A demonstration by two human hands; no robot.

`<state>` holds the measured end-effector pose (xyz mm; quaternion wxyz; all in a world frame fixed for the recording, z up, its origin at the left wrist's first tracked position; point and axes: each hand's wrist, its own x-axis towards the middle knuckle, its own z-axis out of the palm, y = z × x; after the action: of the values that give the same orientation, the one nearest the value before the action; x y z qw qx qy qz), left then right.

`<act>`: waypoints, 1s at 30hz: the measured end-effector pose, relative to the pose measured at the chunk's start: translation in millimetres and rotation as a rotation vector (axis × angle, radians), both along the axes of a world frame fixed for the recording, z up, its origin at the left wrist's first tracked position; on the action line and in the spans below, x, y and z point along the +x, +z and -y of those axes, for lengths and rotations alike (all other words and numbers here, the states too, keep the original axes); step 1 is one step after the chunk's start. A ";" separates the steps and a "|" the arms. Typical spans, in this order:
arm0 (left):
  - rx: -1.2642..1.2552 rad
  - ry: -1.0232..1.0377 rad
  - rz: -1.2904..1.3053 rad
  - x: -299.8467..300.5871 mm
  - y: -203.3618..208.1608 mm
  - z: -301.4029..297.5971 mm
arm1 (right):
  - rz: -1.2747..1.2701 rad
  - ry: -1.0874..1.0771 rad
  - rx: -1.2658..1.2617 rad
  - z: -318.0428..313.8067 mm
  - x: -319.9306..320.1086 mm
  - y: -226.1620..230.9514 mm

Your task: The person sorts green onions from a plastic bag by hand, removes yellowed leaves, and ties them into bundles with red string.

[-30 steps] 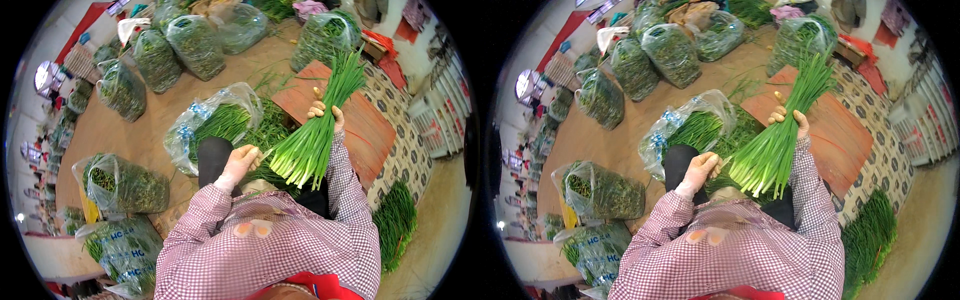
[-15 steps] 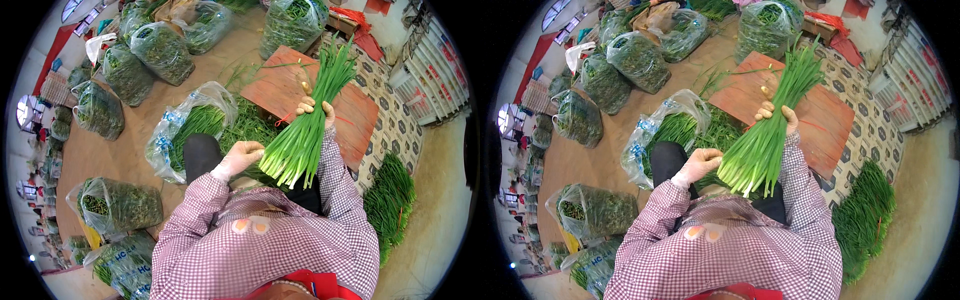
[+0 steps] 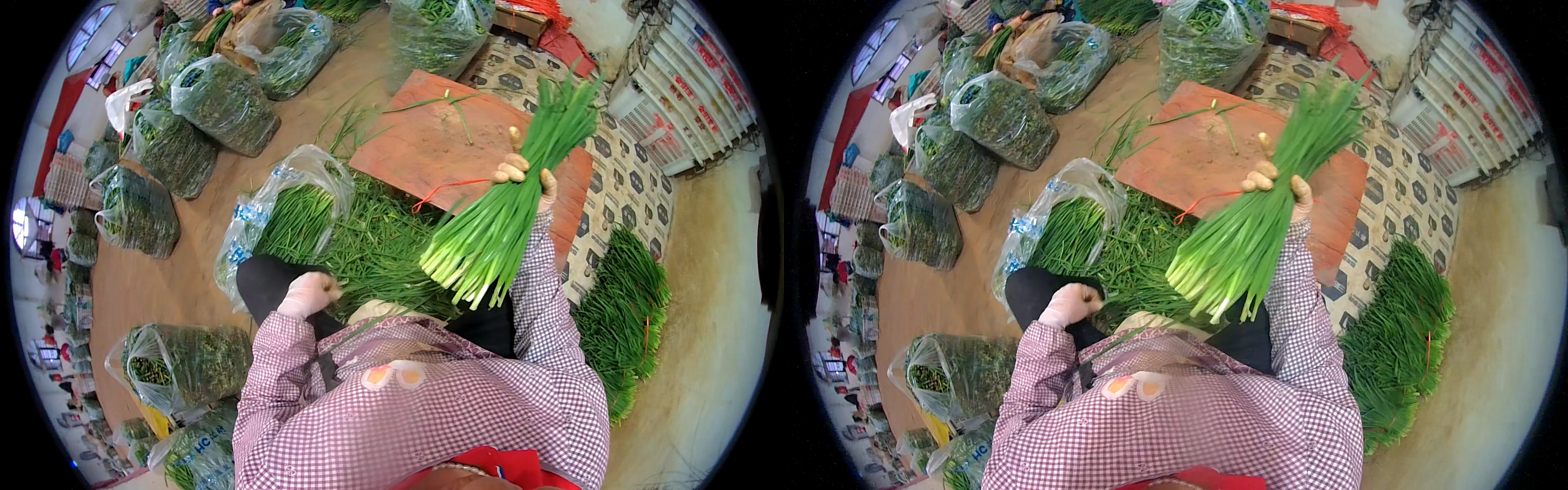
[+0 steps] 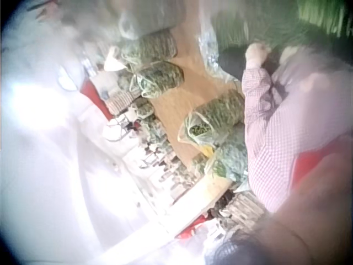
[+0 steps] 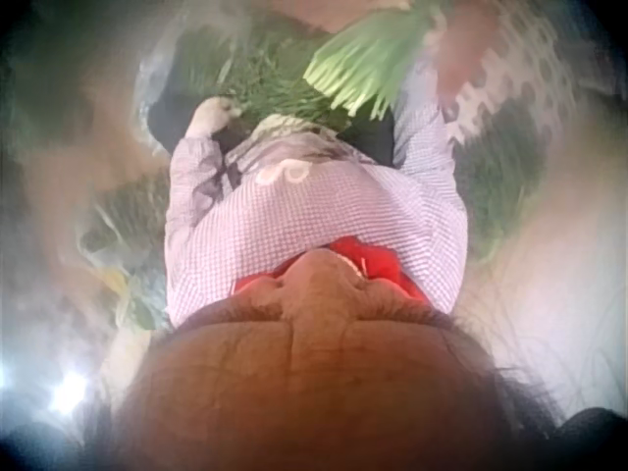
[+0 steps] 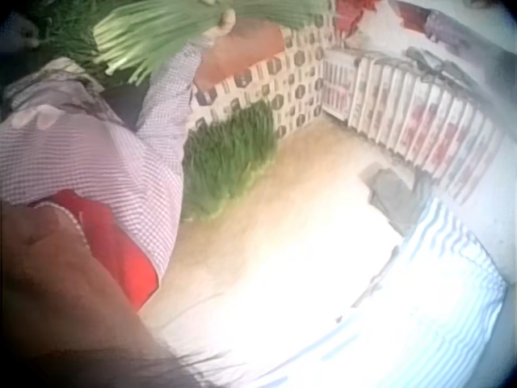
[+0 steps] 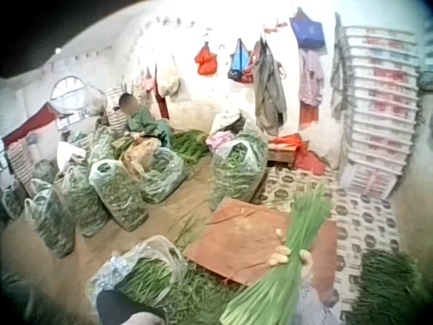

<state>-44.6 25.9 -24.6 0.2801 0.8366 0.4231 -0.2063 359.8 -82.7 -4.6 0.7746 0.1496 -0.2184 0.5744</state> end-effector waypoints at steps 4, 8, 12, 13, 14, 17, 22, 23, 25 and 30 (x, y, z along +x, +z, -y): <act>0.130 -0.155 -0.387 -4.3 -19.2 4.7 | -0.054 -0.094 0.055 7.8 17.7 4.2; 0.107 0.051 0.716 67.5 51.5 30.2 | 0.031 -0.100 -0.007 0.5 14.5 0.2; 0.046 -0.165 1.038 120.7 107.9 51.7 | 0.131 -0.057 -0.011 -16.3 11.7 -2.4; 0.135 -0.208 0.978 127.1 112.3 56.8 | 0.150 -0.073 -0.023 -19.3 9.1 1.2; 0.218 -0.243 0.912 130.5 111.9 61.9 | 0.163 -0.083 -0.043 -22.3 3.1 1.1; 0.341 -0.151 0.903 134.1 97.8 66.8 | 0.198 -0.080 -0.082 -27.9 -8.4 2.5; 0.283 -0.037 0.912 139.6 86.6 67.6 | 0.251 -0.103 -0.170 -29.1 -13.3 0.3; 0.260 -0.017 0.930 141.4 82.0 65.5 | 0.244 -0.130 -0.242 -29.3 -16.4 0.1; 0.052 0.119 0.909 142.3 71.2 61.5 | 0.261 -0.112 -0.259 -33.3 -20.0 -2.5; -0.396 0.374 0.803 140.8 55.2 43.5 | 0.265 -0.025 -0.356 -38.2 -28.4 -2.4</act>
<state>96.2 -17.6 30.6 0.6076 0.6903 0.3771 0.1099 331.3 -44.5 -7.0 0.7602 -0.0691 -0.2153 0.6090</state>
